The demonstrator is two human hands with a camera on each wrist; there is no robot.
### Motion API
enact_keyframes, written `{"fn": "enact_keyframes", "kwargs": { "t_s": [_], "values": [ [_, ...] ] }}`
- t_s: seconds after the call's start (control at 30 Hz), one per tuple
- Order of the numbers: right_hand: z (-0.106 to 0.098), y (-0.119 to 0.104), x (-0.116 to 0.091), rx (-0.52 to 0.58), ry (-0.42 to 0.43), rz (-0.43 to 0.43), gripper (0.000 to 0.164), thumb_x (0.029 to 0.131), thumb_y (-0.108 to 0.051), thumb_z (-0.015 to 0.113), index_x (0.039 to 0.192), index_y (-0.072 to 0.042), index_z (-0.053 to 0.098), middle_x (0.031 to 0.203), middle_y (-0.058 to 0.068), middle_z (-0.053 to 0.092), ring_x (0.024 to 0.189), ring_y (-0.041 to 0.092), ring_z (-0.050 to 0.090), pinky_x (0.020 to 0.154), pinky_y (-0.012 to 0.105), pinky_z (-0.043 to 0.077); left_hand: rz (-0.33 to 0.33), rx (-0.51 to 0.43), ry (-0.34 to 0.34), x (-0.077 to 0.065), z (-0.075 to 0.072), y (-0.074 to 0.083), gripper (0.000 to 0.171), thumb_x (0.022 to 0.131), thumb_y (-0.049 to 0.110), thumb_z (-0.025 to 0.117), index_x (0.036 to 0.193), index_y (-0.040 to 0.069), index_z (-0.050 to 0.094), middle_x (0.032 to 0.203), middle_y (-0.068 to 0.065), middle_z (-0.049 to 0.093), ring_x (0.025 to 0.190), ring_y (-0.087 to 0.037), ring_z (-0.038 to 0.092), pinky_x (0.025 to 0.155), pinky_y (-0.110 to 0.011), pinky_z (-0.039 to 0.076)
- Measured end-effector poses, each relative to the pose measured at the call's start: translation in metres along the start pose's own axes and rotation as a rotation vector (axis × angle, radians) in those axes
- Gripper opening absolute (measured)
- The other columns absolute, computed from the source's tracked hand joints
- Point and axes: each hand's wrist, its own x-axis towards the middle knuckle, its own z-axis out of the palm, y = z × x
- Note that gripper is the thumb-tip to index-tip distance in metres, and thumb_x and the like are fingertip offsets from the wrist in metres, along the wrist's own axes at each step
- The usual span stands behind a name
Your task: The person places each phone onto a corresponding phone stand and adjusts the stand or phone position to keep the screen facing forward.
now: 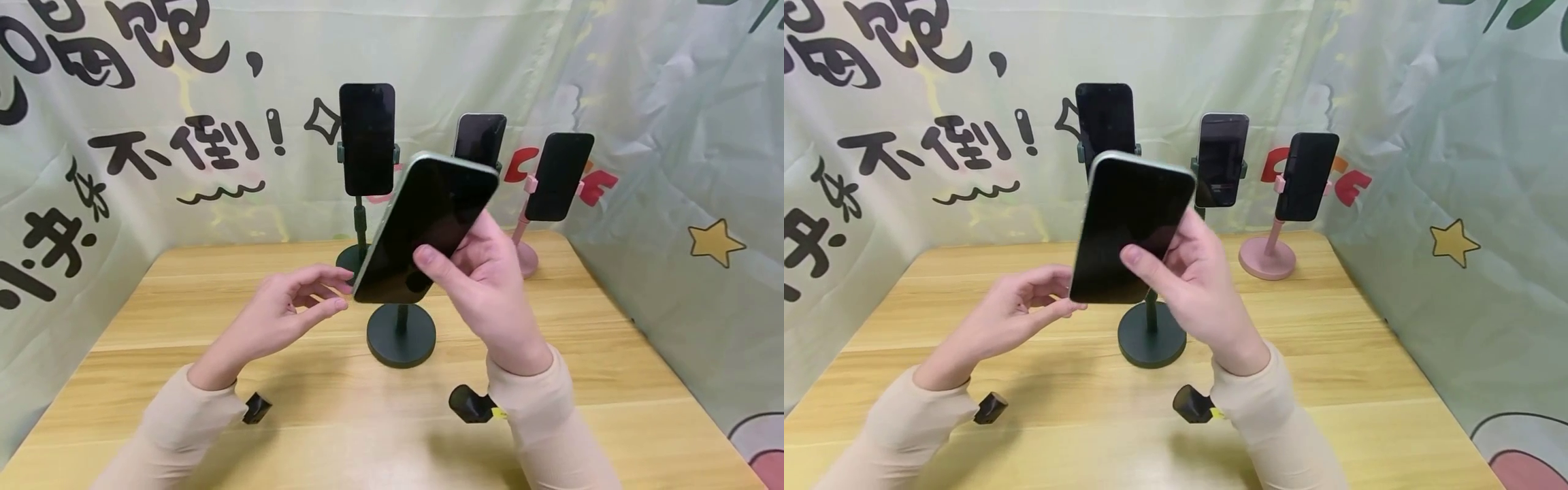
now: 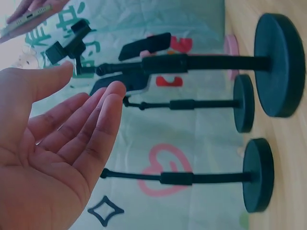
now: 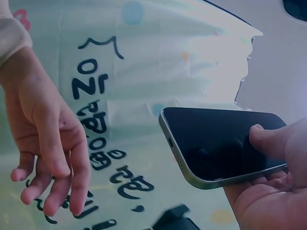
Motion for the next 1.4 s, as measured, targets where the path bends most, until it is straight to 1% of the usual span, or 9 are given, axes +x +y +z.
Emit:
{"fn": "enact_keyframes", "kwargs": {
  "t_s": [0.27, 0.57, 0.67, 0.8, 0.97, 1.1, 1.2, 1.3, 1.4],
  "values": [
    [-0.021, 0.002, 0.010, 0.200, 0.106, -0.089, 0.036, 0.101, 0.007, 0.067, 0.134, 0.000, 0.058, 0.122, 0.013, 0.074, 0.112, 0.023, 0.074, 0.103, 0.037, 0.063, 0.033, -0.052, 0.022, 0.016, 0.015, 0.017, 0.036, 0.101, 0.016, 0.077, 0.136, 0.019, 0.071, 0.118, 0.006, 0.080, 0.103, -0.006, 0.075, 0.088, -0.030, 0.065],
    [-0.033, 0.007, 0.023, 0.167, 0.120, -0.100, 0.036, 0.101, 0.007, 0.067, 0.135, 0.000, 0.058, 0.119, 0.014, 0.073, 0.102, 0.022, 0.068, 0.096, 0.030, 0.063, 0.069, -0.131, 0.092, 0.032, 0.030, 0.029, 0.037, 0.099, 0.010, 0.078, 0.136, 0.012, 0.071, 0.119, -0.003, 0.080, 0.104, -0.009, 0.077, 0.090, -0.029, 0.064],
    [-0.035, 0.007, 0.026, 0.112, 0.120, -0.106, 0.034, 0.100, 0.000, 0.072, 0.131, -0.001, 0.059, 0.101, 0.009, 0.070, 0.080, 0.018, 0.061, 0.074, 0.022, 0.058, 0.079, -0.156, 0.121, 0.037, 0.034, 0.031, 0.038, 0.098, 0.007, 0.078, 0.135, 0.009, 0.070, 0.119, -0.006, 0.080, 0.104, -0.011, 0.078, 0.090, -0.030, 0.065],
    [-0.037, 0.006, 0.030, 0.062, 0.123, -0.113, 0.034, 0.099, -0.005, 0.075, 0.129, -0.003, 0.060, 0.089, 0.006, 0.063, 0.069, 0.018, 0.047, 0.059, 0.024, 0.044, 0.077, -0.201, 0.139, 0.042, 0.040, 0.035, 0.039, 0.097, 0.005, 0.079, 0.135, 0.007, 0.070, 0.117, -0.009, 0.080, 0.102, -0.012, 0.078, 0.088, -0.031, 0.066],
    [-0.040, 0.008, 0.033, 0.064, 0.117, -0.110, 0.036, 0.099, -0.003, 0.075, 0.132, -0.004, 0.059, 0.099, 0.008, 0.067, 0.081, 0.020, 0.055, 0.065, 0.025, 0.047, 0.071, -0.254, 0.151, 0.048, 0.046, 0.040, 0.037, 0.097, 0.002, 0.079, 0.132, 0.004, 0.070, 0.115, -0.012, 0.080, 0.100, -0.014, 0.079, 0.085, -0.031, 0.067],
    [-0.043, 0.012, 0.034, 0.039, 0.111, -0.112, 0.038, 0.099, -0.003, 0.075, 0.134, -0.005, 0.060, 0.096, 0.004, 0.064, 0.075, 0.015, 0.051, 0.062, 0.023, 0.043, 0.063, -0.291, 0.161, 0.052, 0.051, 0.042, 0.036, 0.095, -0.002, 0.078, 0.130, 0.000, 0.070, 0.111, -0.016, 0.080, 0.095, -0.026, 0.080, 0.083, -0.031, 0.067],
    [-0.045, 0.013, 0.034, -0.010, 0.110, -0.116, 0.038, 0.100, -0.001, 0.074, 0.135, -0.007, 0.060, 0.106, 0.003, 0.071, 0.086, 0.013, 0.065, 0.077, 0.019, 0.056, 0.060, -0.327, 0.156, 0.054, 0.053, 0.044, 0.033, 0.095, -0.005, 0.077, 0.128, -0.004, 0.068, 0.109, -0.020, 0.080, 0.092, -0.040, 0.079, 0.084, -0.032, 0.067],
    [-0.047, 0.014, 0.034, -0.079, 0.111, -0.120, 0.039, 0.100, 0.000, 0.073, 0.136, -0.009, 0.061, 0.124, 0.003, 0.075, 0.113, 0.017, 0.074, 0.101, 0.028, 0.061, 0.063, -0.361, 0.148, 0.055, 0.054, 0.045, 0.029, 0.097, -0.006, 0.074, 0.124, -0.005, 0.067, 0.108, -0.023, 0.079, 0.092, -0.048, 0.077, 0.086, -0.034, 0.067],
    [-0.049, 0.013, 0.035, -0.140, 0.100, -0.121, 0.041, 0.100, -0.001, 0.073, 0.138, -0.009, 0.060, 0.127, 0.003, 0.075, 0.117, 0.020, 0.075, 0.103, 0.031, 0.061, 0.073, -0.382, 0.142, 0.057, 0.053, 0.046, 0.024, 0.098, -0.006, 0.072, 0.122, -0.007, 0.067, 0.107, -0.025, 0.078, 0.093, -0.047, 0.077, 0.087, -0.035, 0.067]
  ]
}}
